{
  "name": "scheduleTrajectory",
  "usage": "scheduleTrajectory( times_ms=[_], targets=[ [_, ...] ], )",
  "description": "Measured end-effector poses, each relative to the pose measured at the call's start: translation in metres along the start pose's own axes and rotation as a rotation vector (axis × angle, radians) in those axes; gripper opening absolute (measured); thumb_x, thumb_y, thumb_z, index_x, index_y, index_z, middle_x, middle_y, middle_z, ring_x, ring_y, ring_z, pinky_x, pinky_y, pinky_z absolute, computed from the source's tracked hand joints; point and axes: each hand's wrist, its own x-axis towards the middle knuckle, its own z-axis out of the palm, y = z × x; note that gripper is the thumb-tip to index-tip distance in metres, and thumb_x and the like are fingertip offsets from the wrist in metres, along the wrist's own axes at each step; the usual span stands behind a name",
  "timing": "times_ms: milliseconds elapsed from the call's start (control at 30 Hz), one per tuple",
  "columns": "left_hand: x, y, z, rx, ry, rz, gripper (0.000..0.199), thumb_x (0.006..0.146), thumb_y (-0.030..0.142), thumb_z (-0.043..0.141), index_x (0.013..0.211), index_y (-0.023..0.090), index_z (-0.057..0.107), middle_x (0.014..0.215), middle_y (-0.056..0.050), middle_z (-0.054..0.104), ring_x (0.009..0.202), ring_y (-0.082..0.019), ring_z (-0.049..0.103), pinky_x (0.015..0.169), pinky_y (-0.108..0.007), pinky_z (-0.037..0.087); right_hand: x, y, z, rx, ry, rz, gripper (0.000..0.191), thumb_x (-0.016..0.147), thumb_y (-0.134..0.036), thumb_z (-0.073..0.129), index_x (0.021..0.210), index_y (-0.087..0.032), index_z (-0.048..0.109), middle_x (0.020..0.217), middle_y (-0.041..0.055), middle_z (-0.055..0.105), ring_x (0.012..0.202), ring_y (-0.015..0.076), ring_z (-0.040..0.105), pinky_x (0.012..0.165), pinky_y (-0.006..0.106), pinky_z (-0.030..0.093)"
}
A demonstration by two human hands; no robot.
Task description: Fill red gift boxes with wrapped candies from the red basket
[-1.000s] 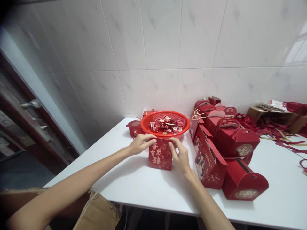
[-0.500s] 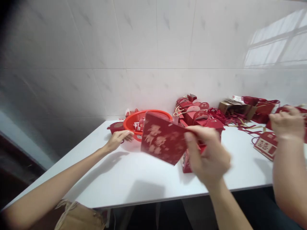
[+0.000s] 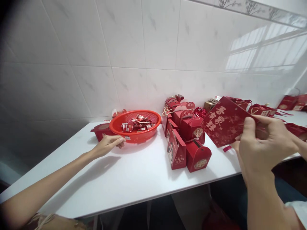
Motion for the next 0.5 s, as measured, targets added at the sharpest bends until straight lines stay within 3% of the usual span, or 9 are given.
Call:
scheduleTrajectory(
  times_ms=[100, 233, 367, 500],
  targets=[
    [-0.001, -0.001, -0.001, 0.048, -0.033, 0.008, 0.042, 0.084, 0.055, 0.062, 0.066, 0.018, 0.071, 0.067, -0.006, 0.071, 0.064, -0.019, 0.065, 0.065, -0.025, 0.052, -0.001, 0.011, 0.002, -0.102, -0.018, 0.025, 0.028, 0.083, -0.035, 0.062, 0.098, -0.016, 0.075, 0.078, 0.0136, 0.072, 0.062, 0.0284, 0.069, 0.061, 0.040, 0.052],
    [-0.002, -0.001, -0.002, 0.087, -0.057, 0.013, 0.041, 0.086, 0.053, 0.060, 0.066, 0.018, 0.070, 0.067, -0.005, 0.070, 0.065, -0.018, 0.064, 0.065, -0.024, 0.050, -0.007, 0.031, 0.010, -0.199, -0.142, 0.074, 0.016, 0.079, -0.031, 0.061, 0.085, -0.019, 0.071, 0.064, 0.0095, 0.067, 0.062, 0.0266, 0.066, 0.069, 0.038, 0.049],
    [-0.002, -0.002, -0.002, 0.133, -0.068, 0.015, 0.041, 0.087, 0.051, 0.057, 0.064, 0.019, 0.067, 0.067, -0.005, 0.069, 0.065, -0.019, 0.064, 0.065, -0.025, 0.049, -0.022, 0.048, 0.024, -0.290, -0.301, 0.086, 0.012, 0.076, -0.029, 0.058, 0.078, -0.020, 0.065, 0.074, 0.0137, 0.070, 0.076, 0.0291, 0.066, 0.069, 0.036, 0.045],
    [-0.002, -0.007, -0.003, 0.187, -0.089, 0.031, 0.043, 0.090, 0.051, 0.052, 0.067, 0.018, 0.067, 0.069, -0.004, 0.069, 0.067, -0.019, 0.065, 0.066, -0.026, 0.049, -0.044, 0.059, 0.033, -0.284, -0.424, 0.031, 0.018, 0.079, -0.034, 0.053, 0.077, -0.020, 0.064, 0.069, 0.0104, 0.068, 0.060, 0.0231, 0.060, 0.062, 0.033, 0.041]
  ],
)
